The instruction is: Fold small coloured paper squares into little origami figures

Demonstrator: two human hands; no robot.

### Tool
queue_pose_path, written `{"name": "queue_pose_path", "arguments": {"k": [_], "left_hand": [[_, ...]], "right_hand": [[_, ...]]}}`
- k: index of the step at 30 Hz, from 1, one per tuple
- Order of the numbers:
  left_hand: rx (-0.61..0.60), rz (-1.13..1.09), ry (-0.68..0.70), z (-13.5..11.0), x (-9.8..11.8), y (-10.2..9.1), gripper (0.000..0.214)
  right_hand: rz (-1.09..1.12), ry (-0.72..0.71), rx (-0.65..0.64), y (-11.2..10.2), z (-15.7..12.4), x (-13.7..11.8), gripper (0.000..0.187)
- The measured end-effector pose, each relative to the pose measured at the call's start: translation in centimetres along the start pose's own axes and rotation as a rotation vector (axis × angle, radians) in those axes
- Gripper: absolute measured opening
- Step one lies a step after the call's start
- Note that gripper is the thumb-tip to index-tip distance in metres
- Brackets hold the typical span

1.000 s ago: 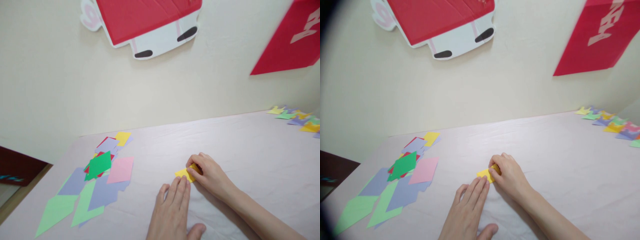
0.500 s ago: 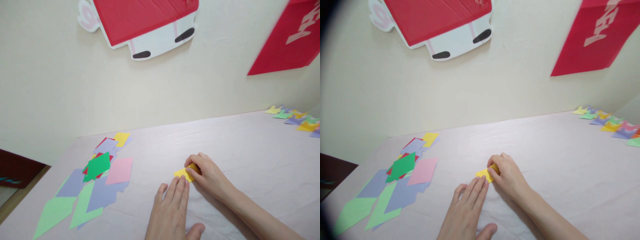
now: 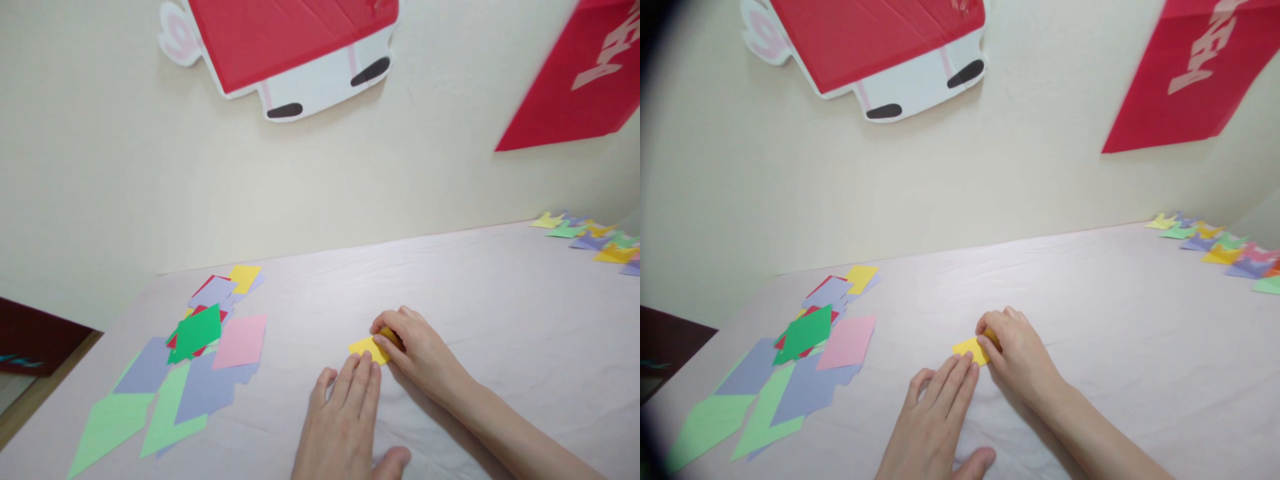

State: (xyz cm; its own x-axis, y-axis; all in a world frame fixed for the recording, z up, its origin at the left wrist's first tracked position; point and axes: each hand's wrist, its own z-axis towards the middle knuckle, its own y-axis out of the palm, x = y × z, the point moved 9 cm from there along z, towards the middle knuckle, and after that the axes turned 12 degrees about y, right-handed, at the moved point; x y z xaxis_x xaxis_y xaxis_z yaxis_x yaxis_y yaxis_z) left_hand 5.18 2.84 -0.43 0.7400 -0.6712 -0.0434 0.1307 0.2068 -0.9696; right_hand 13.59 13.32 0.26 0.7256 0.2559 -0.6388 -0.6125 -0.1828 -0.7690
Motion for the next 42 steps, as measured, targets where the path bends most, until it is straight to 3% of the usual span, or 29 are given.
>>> {"name": "queue_pose_path", "arguments": {"k": [15, 22, 27, 32, 37, 42], "left_hand": [[0.0, 0.047, -0.009, 0.0, 0.4, 0.2, 0.072], [0.04, 0.089, 0.005, 0.1, 0.3, -0.3, 0.072], [0.152, 0.178, 0.048, -0.3, 0.7, -0.7, 0.064], [0.448, 0.255, -0.015, -1.4, 1.9, -0.5, 0.062], [0.503, 0.225, -0.062, -1.5, 2.2, -0.2, 0.061], [0.464, 0.208, -0.056, -1.4, 2.0, -0.4, 0.06]], "right_hand": [[0.016, 0.003, -0.028, 0.3, -0.1, 0.1, 0.013], [0.045, -0.014, 0.033, -0.2, -1.0, 0.8, 0.015], [0.049, 0.027, 0.084, -0.6, -1.7, 1.4, 0.018], [0.06, 0.073, 0.05, -0.3, -2.7, 2.4, 0.02], [0.065, 0.087, 0.034, -0.1, -2.8, 2.9, 0.02], [0.055, 0.099, 0.028, 0.0, -2.6, 2.8, 0.019]]}}
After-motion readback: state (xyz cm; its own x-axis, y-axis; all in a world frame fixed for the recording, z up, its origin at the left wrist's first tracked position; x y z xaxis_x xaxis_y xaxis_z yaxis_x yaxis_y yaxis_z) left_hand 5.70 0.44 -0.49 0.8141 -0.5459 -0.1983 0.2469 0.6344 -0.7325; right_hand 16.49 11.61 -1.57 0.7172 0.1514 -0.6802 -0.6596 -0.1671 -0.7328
